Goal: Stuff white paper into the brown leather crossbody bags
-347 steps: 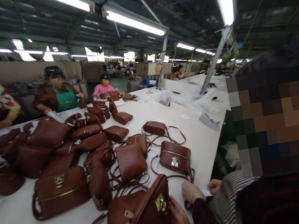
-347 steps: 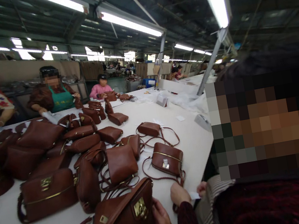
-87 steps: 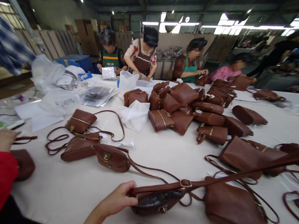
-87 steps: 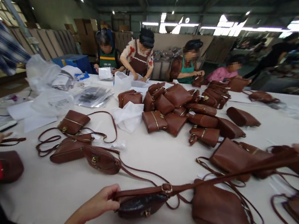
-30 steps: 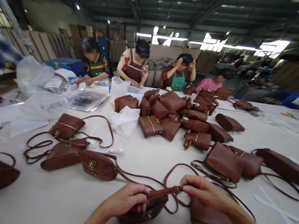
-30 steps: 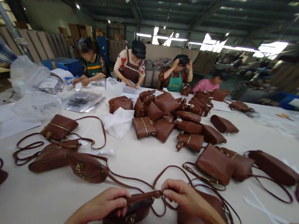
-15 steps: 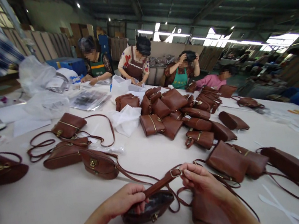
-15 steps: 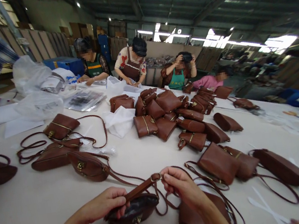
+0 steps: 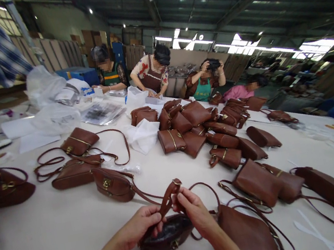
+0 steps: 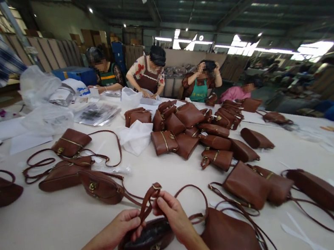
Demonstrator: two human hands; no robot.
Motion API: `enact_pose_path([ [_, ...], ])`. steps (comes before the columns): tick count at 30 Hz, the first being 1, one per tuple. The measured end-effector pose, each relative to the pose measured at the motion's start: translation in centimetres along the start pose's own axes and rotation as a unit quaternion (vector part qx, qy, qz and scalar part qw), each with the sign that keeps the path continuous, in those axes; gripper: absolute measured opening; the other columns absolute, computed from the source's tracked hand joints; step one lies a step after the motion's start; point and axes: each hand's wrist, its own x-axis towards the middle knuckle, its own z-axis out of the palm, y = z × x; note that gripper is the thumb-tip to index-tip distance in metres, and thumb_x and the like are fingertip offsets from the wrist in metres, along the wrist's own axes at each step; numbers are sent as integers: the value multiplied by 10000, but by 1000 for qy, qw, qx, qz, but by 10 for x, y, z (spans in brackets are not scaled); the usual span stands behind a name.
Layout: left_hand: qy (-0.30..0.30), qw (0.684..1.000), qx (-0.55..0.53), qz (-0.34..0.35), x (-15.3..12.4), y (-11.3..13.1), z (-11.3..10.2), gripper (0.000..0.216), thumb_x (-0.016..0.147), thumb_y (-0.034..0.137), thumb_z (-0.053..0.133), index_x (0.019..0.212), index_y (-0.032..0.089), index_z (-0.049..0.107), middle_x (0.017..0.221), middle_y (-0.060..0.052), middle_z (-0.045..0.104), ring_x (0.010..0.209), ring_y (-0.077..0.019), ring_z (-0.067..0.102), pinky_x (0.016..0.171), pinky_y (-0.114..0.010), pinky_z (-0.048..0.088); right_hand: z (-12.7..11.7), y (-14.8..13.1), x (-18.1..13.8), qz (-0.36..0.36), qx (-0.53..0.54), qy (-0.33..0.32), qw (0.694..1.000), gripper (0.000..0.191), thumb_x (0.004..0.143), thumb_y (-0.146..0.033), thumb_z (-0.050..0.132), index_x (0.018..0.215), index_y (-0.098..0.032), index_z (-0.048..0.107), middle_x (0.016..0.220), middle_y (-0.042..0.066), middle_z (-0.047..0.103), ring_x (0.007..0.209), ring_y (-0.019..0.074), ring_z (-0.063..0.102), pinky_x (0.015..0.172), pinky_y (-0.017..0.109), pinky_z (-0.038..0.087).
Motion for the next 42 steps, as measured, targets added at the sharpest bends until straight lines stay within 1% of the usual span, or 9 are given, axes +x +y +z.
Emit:
enact_pose_path([
  [5,-3,1000,-3,-12,-6,0,-1,333,754,463,670,803,140,607,638,10,624,527,-99,519,571,-227,403,-23,-33,1,-69,97,115,986,316,743,-480,761,830,-198,650,614,-58,423,508,84,340,470,223,314],
  [8,-41,999,12,-33,-4,0,1,321,748,455,666,801,146,600,629,9,637,504,-103,521,525,-224,388,-31,-57,-2,-98,127,124,979,338,665,-395,830,908,-215,679,638,-53,465,543,84,390,504,219,367],
  [12,-39,999,8,-26,1,-2,-1,349,760,465,648,808,120,623,546,31,576,447,-80,447,464,-203,315,-35,-59,-8,-112,-1,103,988,504,689,-362,814,1151,-253,643,929,23,657,772,147,564,696,290,479],
  [16,2,1000,-25,-8,0,-4,-4,344,752,459,673,802,127,599,589,24,602,468,-75,478,495,-195,328,-37,-29,-9,-30,-166,61,984,422,802,-543,666,1052,-203,656,926,65,707,812,205,640,760,354,503],
  [22,16,1000,-7,-4,3,-6,3,350,719,465,656,784,125,602,587,12,625,424,-64,451,444,-198,265,10,9,0,-8,-159,63,985,476,895,-558,489,1227,-226,566,1019,60,695,727,194,674,644,319,545],
  [27,49,999,-14,-3,7,-7,3,305,684,431,650,738,141,572,546,23,608,377,-47,385,404,-207,200,39,12,0,-94,-194,26,976,564,873,-352,536,1419,-254,431,1370,61,563,1218,227,554,1059,376,415],
  [32,48,997,-53,-2,-1,-7,-5,347,699,446,689,815,135,588,602,10,648,411,-55,452,432,-189,270,6,12,-10,-25,-297,26,954,353,923,-452,436,1125,-230,621,915,56,709,786,212,670,674,300,520],
  [36,37,996,-77,-9,-3,-5,-5,361,696,451,724,813,130,608,715,-37,703,516,-88,565,487,-193,361,-6,15,-11,-74,-476,85,872,380,906,-471,484,634,-220,568,570,-14,540,584,169,516,556,252,376],
  [42,43,995,-92,-21,1,-5,0,355,644,421,774,782,124,636,631,-1,661,508,-95,560,528,-217,401,33,13,-8,-125,-430,86,890,250,919,-313,453,823,-207,657,692,5,626,644,168,550,622,251,402],
])
